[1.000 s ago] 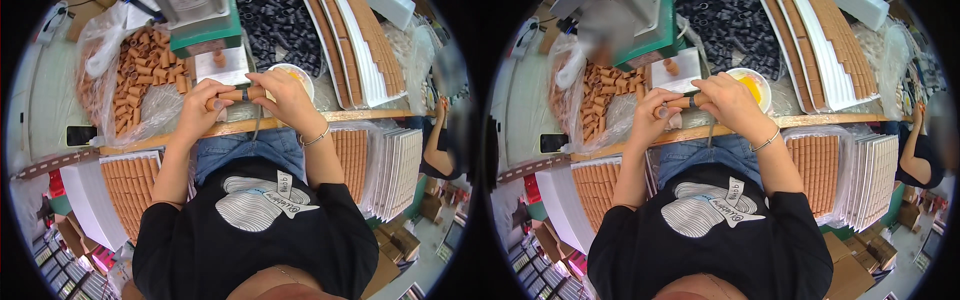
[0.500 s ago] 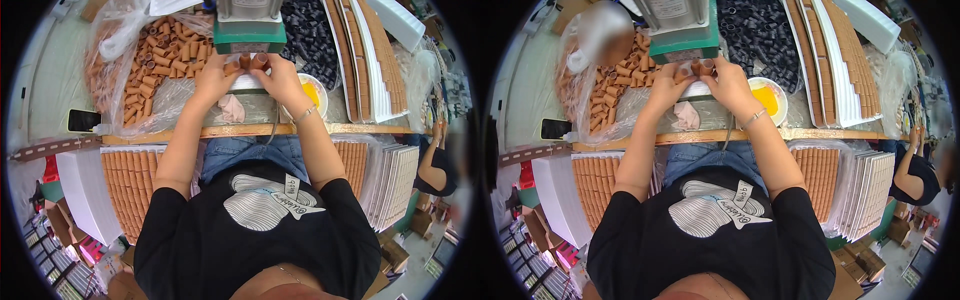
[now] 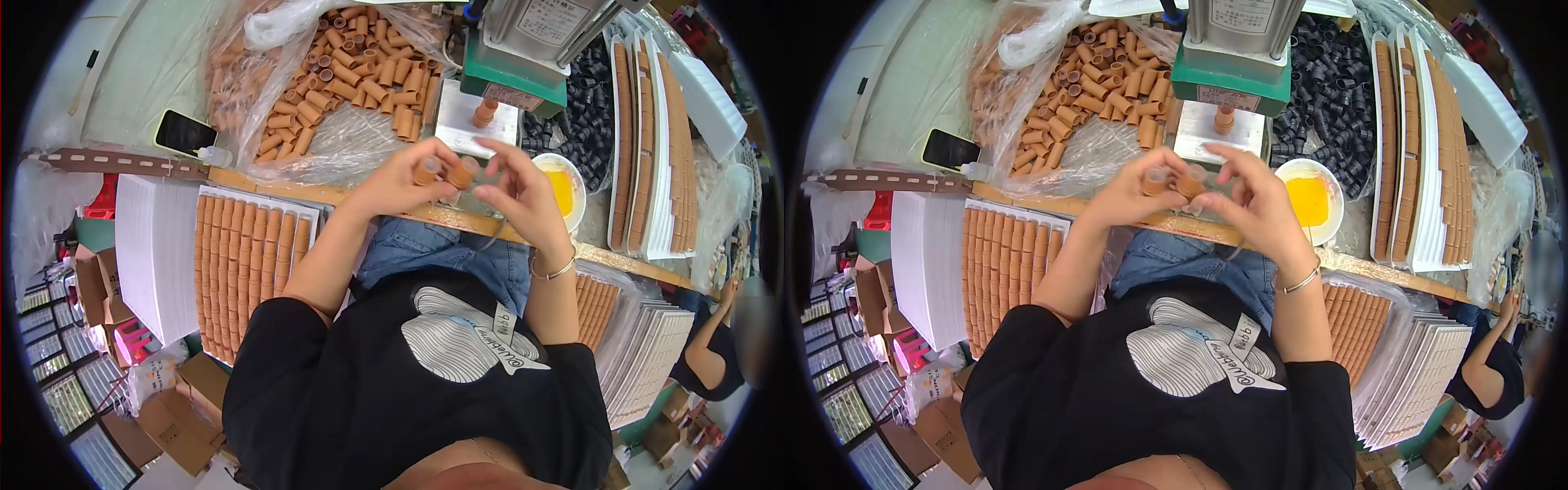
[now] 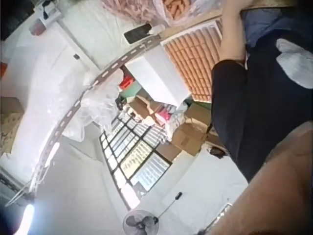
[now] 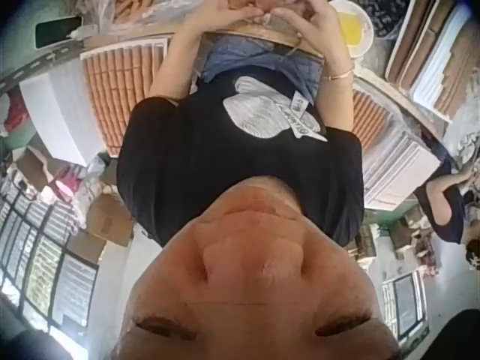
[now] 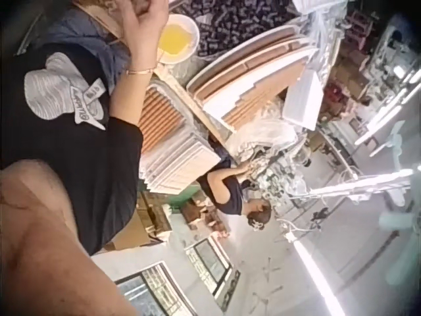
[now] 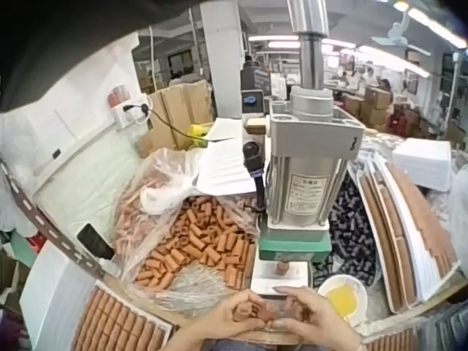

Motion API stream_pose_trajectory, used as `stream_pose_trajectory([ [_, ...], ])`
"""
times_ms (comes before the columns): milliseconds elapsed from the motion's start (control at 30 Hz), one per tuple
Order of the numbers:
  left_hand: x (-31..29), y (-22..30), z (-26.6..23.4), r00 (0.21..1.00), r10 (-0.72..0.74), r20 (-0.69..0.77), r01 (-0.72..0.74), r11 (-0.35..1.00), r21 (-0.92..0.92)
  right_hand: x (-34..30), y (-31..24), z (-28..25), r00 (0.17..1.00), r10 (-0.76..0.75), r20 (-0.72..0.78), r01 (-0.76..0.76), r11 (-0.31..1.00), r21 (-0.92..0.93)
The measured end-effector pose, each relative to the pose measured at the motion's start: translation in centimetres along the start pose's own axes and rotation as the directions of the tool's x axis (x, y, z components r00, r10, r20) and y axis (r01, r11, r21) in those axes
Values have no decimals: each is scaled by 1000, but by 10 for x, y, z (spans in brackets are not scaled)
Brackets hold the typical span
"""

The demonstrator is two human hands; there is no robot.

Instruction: Apply adhesive to small brown cylindrical components and assemble them with black components using a small pneumatic press.

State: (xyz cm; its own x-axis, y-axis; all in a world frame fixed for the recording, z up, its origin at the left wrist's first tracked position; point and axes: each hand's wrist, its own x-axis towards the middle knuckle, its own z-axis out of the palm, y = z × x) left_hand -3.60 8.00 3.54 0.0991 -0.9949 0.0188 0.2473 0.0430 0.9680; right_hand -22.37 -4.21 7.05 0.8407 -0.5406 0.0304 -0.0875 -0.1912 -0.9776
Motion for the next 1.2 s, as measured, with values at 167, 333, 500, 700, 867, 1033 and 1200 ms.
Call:
stream_pose_trajectory([
  [167,1,-4,24,992,91,-89,-31,851,525,-2,15,11,977,-186,-101,154,952,-266],
  [333,-3,-16,32,939,313,-142,-138,723,677,-3,18,25,941,-224,-255,155,952,-264],
  [500,-14,4,-17,915,275,-296,39,669,742,-11,17,-4,958,-122,-260,16,926,-376],
  [700,-44,38,-140,895,377,-239,247,29,969,-13,51,-92,822,-166,-545,-233,775,-588],
  [867,-38,51,-142,945,232,-232,226,51,973,17,71,-115,842,-147,-520,-302,670,-679],
  [1033,-34,45,-135,950,265,-168,160,52,986,65,81,-113,882,-156,-444,-319,493,-809],
  [1200,-22,20,-76,875,374,-308,-6,644,765,94,88,-113,907,-6,-422,-405,267,-875],
])
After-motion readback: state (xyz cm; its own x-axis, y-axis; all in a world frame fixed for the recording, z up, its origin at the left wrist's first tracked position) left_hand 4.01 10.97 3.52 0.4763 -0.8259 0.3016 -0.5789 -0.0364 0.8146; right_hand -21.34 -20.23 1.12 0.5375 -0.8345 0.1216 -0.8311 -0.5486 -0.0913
